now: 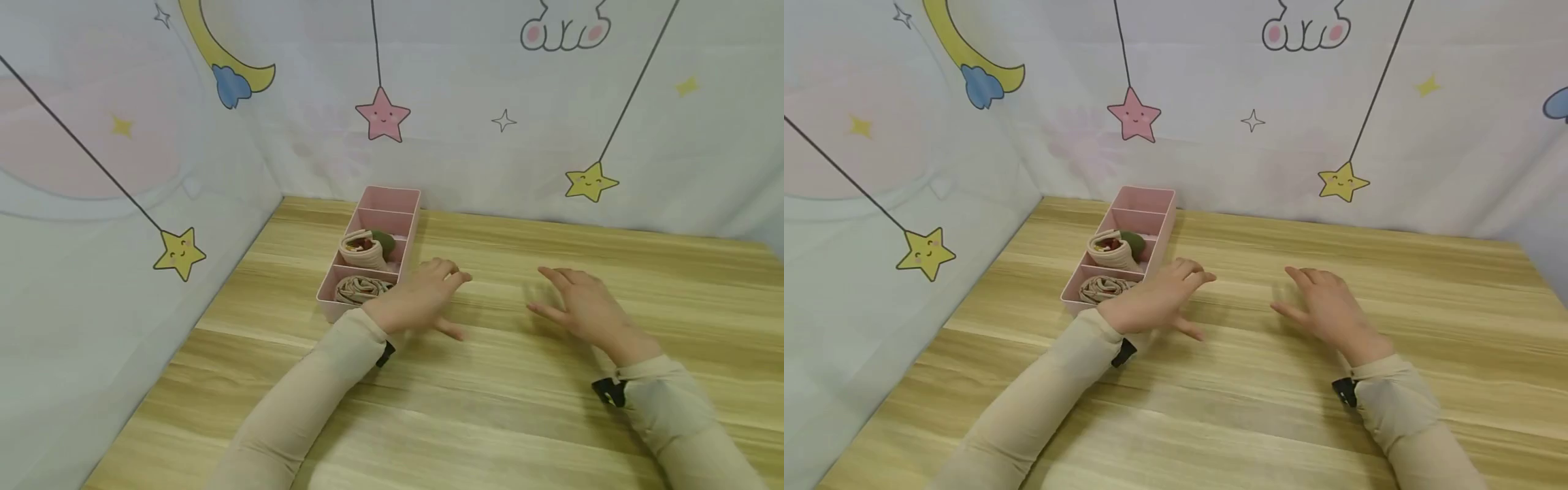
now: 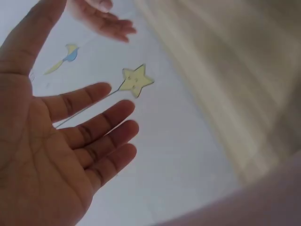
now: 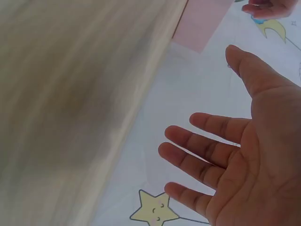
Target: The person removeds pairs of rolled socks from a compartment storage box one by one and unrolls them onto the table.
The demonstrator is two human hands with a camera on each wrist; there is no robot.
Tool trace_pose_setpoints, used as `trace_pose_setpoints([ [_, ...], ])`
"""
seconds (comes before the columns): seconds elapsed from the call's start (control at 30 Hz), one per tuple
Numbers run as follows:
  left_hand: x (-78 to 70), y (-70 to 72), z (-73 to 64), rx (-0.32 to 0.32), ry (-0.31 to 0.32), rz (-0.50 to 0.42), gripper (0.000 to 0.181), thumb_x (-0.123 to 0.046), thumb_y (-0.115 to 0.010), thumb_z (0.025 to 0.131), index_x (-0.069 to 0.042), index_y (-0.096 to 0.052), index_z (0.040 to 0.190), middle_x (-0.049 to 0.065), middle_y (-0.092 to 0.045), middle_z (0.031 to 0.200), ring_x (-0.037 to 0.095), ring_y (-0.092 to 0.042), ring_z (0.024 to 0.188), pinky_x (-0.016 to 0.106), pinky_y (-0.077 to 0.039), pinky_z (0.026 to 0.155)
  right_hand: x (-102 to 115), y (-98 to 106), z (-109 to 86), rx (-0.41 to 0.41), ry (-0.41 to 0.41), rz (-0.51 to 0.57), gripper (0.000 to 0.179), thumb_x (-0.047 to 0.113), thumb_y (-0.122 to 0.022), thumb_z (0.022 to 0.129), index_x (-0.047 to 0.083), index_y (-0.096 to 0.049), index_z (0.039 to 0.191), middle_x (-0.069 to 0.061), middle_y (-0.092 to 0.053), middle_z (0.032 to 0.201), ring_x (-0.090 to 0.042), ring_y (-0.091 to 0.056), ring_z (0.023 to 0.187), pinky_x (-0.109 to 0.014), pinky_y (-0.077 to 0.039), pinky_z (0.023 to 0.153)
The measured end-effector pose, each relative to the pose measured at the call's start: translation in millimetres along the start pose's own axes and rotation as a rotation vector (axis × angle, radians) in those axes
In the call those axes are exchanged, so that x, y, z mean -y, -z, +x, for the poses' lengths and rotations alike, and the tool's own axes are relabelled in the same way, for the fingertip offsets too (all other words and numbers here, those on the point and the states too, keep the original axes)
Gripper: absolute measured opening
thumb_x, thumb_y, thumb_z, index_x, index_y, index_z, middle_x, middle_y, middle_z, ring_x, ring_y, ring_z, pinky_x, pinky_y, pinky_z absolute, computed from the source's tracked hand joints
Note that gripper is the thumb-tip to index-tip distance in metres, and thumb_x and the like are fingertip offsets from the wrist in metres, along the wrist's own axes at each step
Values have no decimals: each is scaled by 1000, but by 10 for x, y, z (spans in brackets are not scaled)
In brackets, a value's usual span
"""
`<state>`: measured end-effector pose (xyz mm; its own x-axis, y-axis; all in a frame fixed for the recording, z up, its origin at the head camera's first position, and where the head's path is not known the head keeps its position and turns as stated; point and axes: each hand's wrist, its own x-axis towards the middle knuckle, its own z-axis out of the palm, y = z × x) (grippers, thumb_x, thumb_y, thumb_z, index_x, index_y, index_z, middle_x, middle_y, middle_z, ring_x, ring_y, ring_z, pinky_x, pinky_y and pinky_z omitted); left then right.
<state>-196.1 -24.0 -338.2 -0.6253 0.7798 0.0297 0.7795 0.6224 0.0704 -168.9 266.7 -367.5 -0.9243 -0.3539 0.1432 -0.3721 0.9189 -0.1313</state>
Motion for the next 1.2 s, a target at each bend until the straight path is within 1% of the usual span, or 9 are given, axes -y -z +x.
trace_pose_setpoints([
  [0.23, 160, 305, -211, -45, 24, -90, 75, -50, -80, 71, -10, -52, 128, 5, -52, 114, 22, -48, 111, 36, -39, 100, 172, 58, 103, -28, 2, 111, 57, 39, -58, 94, -5, -54, 130, -26, -60, 124, -43, -53, 116, -57, -40, 99],
  [0.37, 269, 436, -342, -47, 73, -110, 71, -49, -81, 71, -11, -54, 124, 4, -52, 114, 21, -47, 110, 36, -39, 100, 296, 88, 193, -65, 33, 133, 48, 35, -60, 94, -3, -59, 124, -21, -65, 116, -37, -59, 107, -53, -45, 94],
  [0.47, 358, 500, -424, -39, 116, -115, 68, -47, -82, 70, -11, -55, 121, 4, -53, 114, 22, -47, 109, 37, -39, 100, 382, 107, 256, -74, 50, 157, 44, 33, -60, 94, -1, -61, 122, -19, -66, 116, -35, -61, 105, -52, -47, 91],
  [0.6, 493, 554, -523, -33, 159, -112, 64, -46, -83, 69, -10, -57, 115, 5, -54, 109, 22, -47, 105, 37, -40, 95, 491, 113, 338, -69, 63, 200, 42, 32, -60, 94, 0, -62, 121, -17, -65, 118, -34, -62, 105, -51, -49, 89],
  [0.67, 562, 575, -569, -23, 180, -135, 62, -44, -84, 68, -10, -57, 112, 5, -55, 109, 23, -47, 103, 36, -41, 93, 549, 104, 382, -74, 82, 221, 40, 32, -61, 94, 1, -62, 120, -16, -66, 118, -32, -62, 104, -50, -50, 87],
  [0.77, 663, 606, -649, 16, 213, -187, 61, -40, -85, 68, -8, -57, 112, 8, -54, 112, 24, -48, 104, 38, -42, 94, 645, 83, 450, -82, 125, 245, 37, 31, -61, 94, 3, -63, 118, -13, -66, 116, -30, -63, 102, -47, -51, 86],
  [0.93, 806, 657, -778, 82, 307, -251, 64, -37, -86, 68, -6, -57, 115, 12, -55, 117, 27, -50, 108, 42, -43, 95, 812, 80, 554, -93, 172, 276, 35, 31, -61, 93, 6, -65, 117, -10, -68, 116, -26, -64, 99, -45, -52, 84],
  [1.03, 878, 664, -836, 95, 348, -259, 64, -35, -87, 67, -6, -57, 116, 13, -55, 116, 28, -51, 108, 44, -43, 95, 910, 87, 609, -95, 188, 301, 35, 31, -62, 93, 7, -65, 117, -10, -68, 116, -25, -63, 98, -43, -52, 83],
  [1.2, 967, 636, -911, 135, 383, -241, 65, -31, -87, 65, -5, -59, 118, 13, -56, 113, 28, -50, 106, 44, -43, 95, 1082, 68, 694, -93, 244, 345, 36, 31, -64, 91, 6, -65, 117, -11, -69, 112, -25, -63, 96, -42, -52, 82],
])
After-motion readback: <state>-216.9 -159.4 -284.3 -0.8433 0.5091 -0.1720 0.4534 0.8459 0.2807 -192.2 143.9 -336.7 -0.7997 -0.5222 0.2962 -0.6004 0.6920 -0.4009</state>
